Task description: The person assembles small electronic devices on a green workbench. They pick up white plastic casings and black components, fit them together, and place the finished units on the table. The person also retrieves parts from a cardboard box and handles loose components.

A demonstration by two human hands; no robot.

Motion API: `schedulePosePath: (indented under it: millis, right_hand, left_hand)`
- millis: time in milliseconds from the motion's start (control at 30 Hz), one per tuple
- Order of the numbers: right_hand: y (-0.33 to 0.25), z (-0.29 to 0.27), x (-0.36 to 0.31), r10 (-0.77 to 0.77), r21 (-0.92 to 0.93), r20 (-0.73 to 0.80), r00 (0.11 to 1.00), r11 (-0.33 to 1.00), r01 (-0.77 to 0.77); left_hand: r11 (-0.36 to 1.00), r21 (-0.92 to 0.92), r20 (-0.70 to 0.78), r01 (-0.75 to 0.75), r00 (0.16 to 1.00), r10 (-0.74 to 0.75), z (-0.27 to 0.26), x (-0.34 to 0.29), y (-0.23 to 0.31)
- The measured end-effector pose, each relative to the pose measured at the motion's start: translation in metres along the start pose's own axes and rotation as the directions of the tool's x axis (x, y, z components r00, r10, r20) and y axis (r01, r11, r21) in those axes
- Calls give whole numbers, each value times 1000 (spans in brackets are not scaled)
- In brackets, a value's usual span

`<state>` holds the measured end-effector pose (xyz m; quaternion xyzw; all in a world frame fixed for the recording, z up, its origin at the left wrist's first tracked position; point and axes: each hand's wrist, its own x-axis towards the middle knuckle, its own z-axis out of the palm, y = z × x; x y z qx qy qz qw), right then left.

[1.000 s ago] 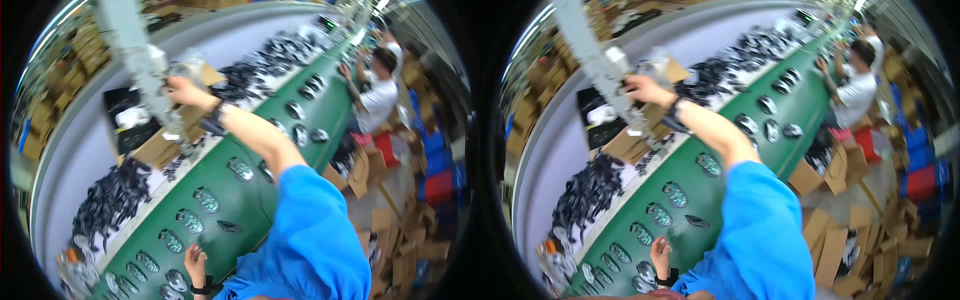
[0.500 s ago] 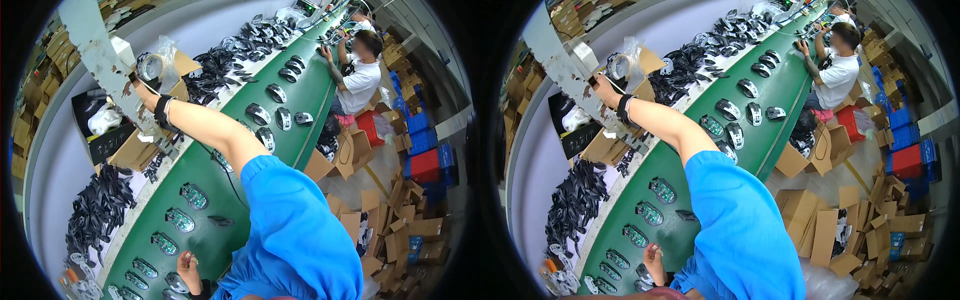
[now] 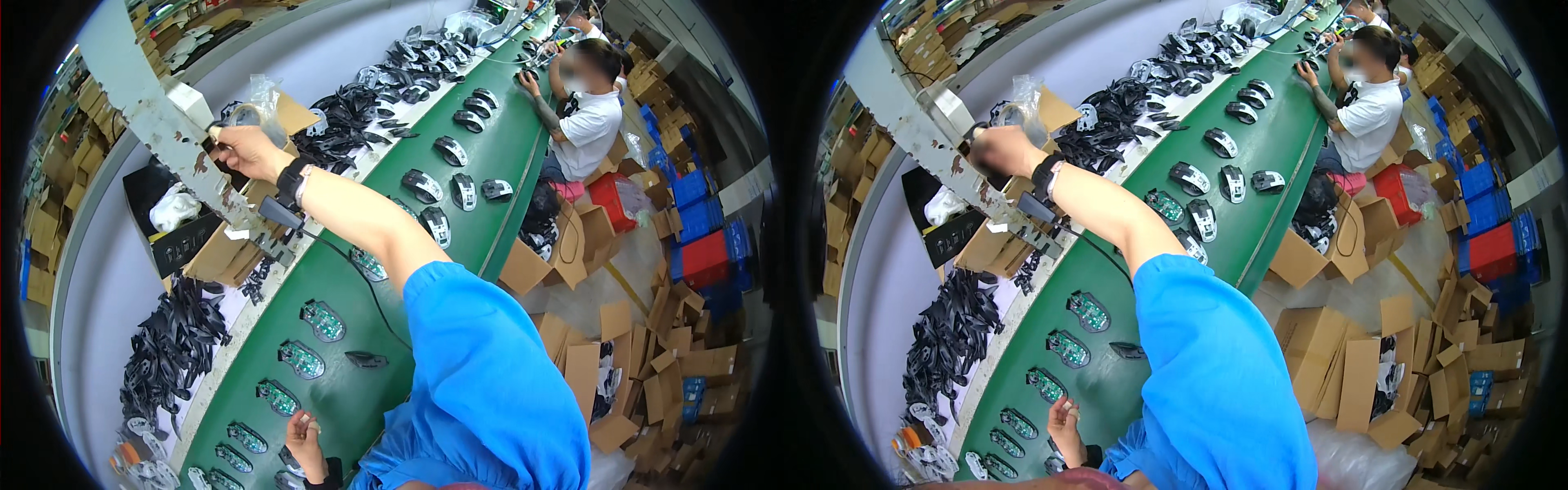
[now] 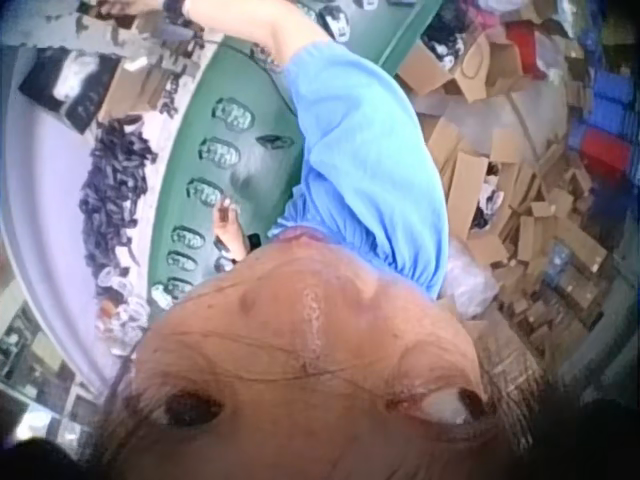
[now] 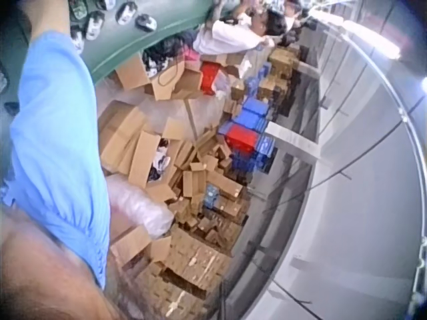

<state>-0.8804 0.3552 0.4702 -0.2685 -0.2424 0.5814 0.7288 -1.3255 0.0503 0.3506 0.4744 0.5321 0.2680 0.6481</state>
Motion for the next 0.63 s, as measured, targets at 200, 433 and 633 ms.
schedulePosePath:
  millis: [200, 433, 633]
  right_hand:
    - [-25, -33, -39, -197, 239, -173, 965, 942, 235]
    - [-52, -53, -152, -420, 189, -332, 845, 848, 496]
    - [-14, 38, -259, -714, -280, 48, 698, 661, 696]
  left_hand:
    - [1000, 7, -1, -23, 1000, 23, -7, 0, 2]
    - [983, 40, -112, -180, 977, 184, -7, -7, 45]
    - [802, 28, -157, -597, 789, 594, 6, -26, 164]
